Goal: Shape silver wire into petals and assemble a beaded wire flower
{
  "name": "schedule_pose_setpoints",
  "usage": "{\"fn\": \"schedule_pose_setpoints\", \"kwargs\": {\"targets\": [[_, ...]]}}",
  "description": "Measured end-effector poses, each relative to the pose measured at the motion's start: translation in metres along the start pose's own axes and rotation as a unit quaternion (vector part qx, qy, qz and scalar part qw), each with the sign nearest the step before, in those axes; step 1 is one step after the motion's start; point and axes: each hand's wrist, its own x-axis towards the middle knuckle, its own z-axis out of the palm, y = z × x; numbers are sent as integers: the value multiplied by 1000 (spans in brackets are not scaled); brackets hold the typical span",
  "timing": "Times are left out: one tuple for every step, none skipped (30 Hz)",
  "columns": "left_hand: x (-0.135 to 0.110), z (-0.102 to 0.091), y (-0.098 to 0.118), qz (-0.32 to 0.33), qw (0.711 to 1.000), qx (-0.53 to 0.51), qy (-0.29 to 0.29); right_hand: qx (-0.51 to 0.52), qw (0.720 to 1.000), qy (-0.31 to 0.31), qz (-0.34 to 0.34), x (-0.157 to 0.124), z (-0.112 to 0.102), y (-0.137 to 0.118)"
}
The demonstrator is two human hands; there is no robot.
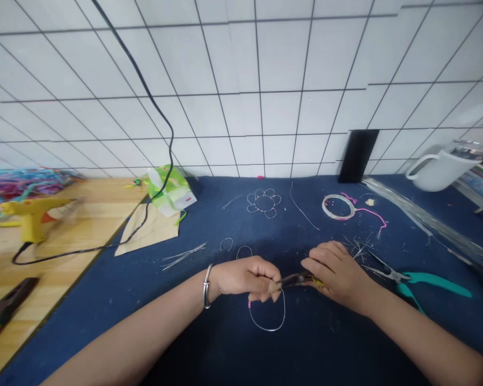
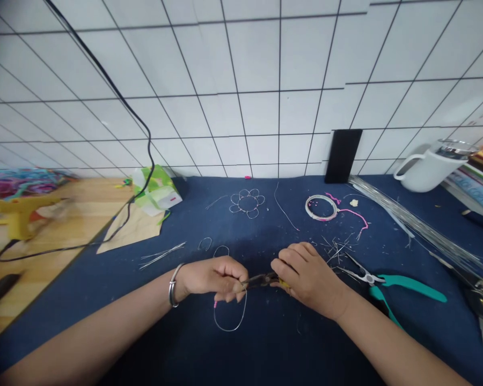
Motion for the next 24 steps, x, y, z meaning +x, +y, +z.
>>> {"fn": "schedule_pose_setpoints", "kwargs": {"targets": [[0, 1, 0, 1, 1000, -8, 1, 2, 1000, 2, -1, 0, 0, 0], [0, 1, 0, 2, 1000, -15, 1, 3, 1000, 3, -2, 0, 0, 0], [0, 2, 0, 3, 1000, -23, 3, 4, 1000, 6, -3, 0, 0, 0], [1, 3, -1, 4, 999, -31, 4, 5, 1000, 8, -4, -1, 1, 0], [1, 4, -1, 5, 999, -40, 5, 6, 1000, 12, -4, -1, 1, 0], [1, 4, -2, 7, 999, -50, 6, 7, 1000, 15, -4, -1, 1, 0], [2, 5, -3, 9, 998, -61, 5, 9, 1000, 18, -5, -1, 1, 0], [2, 5, -3, 12, 997, -71, 4, 12, 1000, 19, -6, -1, 1, -1], [2, 6, -4, 14, 997, -79, 2, 15, 1000, 21, -6, -1, 1, -1], [2, 6, -4, 15, 996, -85, 1, 17, 1000, 21, -7, -1, 1, -1], [2, 6, -4, 15, 996, -91, 0, 17, 1000, 21, -7, -1, 1, -1], [3, 7, -4, 12, 996, -94, 0, 17, 1000, 20, -7, -1, 1, -1], [2, 7, -3, 9, 995, -95, 0, 17, 1000, 17, -7, 0, 0, -1], [2, 7, -3, 5, 995, -95, 0, 16, 1000, 12, -7, 0, 0, -1], [2, 7, -2, 2, 996, -94, 0, 16, 1000, 6, -8, 0, -1, -1], [2, 7, -2, -2, 996, -92, -1, 15, 1000, 0, -8, 0, -1, -1], [2, 7, -1, -4, 996, -90, -3, 15, 1000, -5, -8, 0, -2, -1], [2, 6, -1, -6, 996, -87, -6, 15, 1000, -8, -8, 0, -2, -1], [1, 6, -1, -8, 996, -85, -9, 15, 1000, -10, -9, 0, -3, -1], [2, 6, -1, -11, 996, -82, -12, 15, 1000, -11, -10, 0, -3, -1], [2, 5, -1, -13, 997, -80, -17, 16, 1000, -10, -13, 0, -3, -1], [2, 5, -1, -16, 997, -78, -22, 16, 1000, -10, -15, 0, -3, -1], [2, 5, -1, -18, 997, -76, -27, 16, 1000, -10, -18, 0, -3, -1], [2, 4, -1, -21, 997, -73, -32, 15, 1000, -9, -21, -1, -2, -1]]}}
